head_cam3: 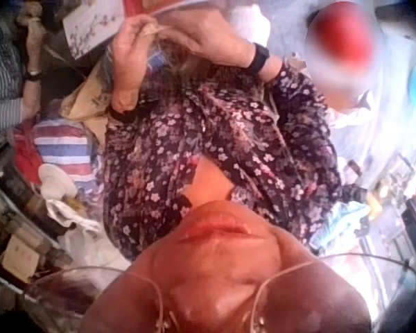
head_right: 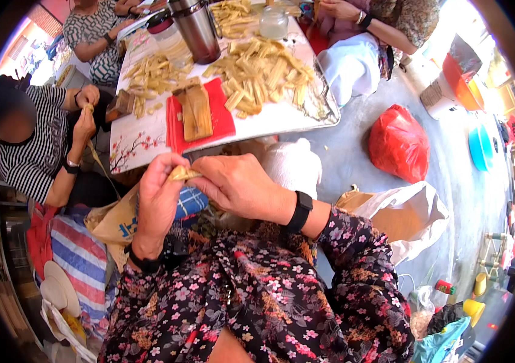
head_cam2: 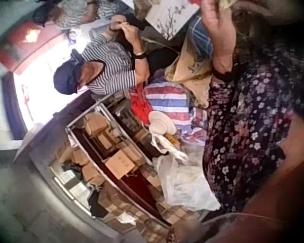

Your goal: The person folds long strips of beige paper into decorative knots and shapes by hand at a table with others.

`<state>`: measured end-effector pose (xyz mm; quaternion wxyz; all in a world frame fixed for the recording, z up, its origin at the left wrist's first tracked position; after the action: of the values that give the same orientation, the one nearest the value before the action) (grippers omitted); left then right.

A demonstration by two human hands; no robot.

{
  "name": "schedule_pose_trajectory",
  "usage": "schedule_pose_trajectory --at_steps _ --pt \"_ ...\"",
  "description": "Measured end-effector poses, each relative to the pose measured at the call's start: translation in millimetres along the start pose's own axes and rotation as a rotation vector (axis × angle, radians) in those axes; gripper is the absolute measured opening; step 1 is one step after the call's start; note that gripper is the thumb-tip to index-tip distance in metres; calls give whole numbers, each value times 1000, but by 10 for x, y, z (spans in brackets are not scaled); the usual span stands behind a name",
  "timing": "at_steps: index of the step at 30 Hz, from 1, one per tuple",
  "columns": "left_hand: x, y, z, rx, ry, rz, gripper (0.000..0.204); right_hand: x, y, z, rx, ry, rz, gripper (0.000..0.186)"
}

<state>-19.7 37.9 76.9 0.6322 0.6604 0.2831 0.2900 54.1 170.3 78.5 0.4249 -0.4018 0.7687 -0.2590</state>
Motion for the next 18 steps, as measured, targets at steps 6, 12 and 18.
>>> schedule_pose_trajectory --at_steps 6,12,18 --pt "28 145 33 106 -85 9 27 -95 -2 -28 92 -19 -382 22" --pt "-72 -6 21 219 108 -407 5 55 47 125 402 -219 -736 20" --pt "85 -16 35 127 124 -47 12 101 286 93 438 92 -829 13"
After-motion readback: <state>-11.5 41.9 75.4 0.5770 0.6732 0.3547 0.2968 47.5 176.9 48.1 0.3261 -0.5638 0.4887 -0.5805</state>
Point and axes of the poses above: each hand's wrist, its own z-axis away from the middle knuckle, its own x-axis out of the palm, y = z × x, the point moved 4 cm from there along -z, towards the middle knuckle, and after that the axes turned 1 degree about y, right-handed, at the moved point
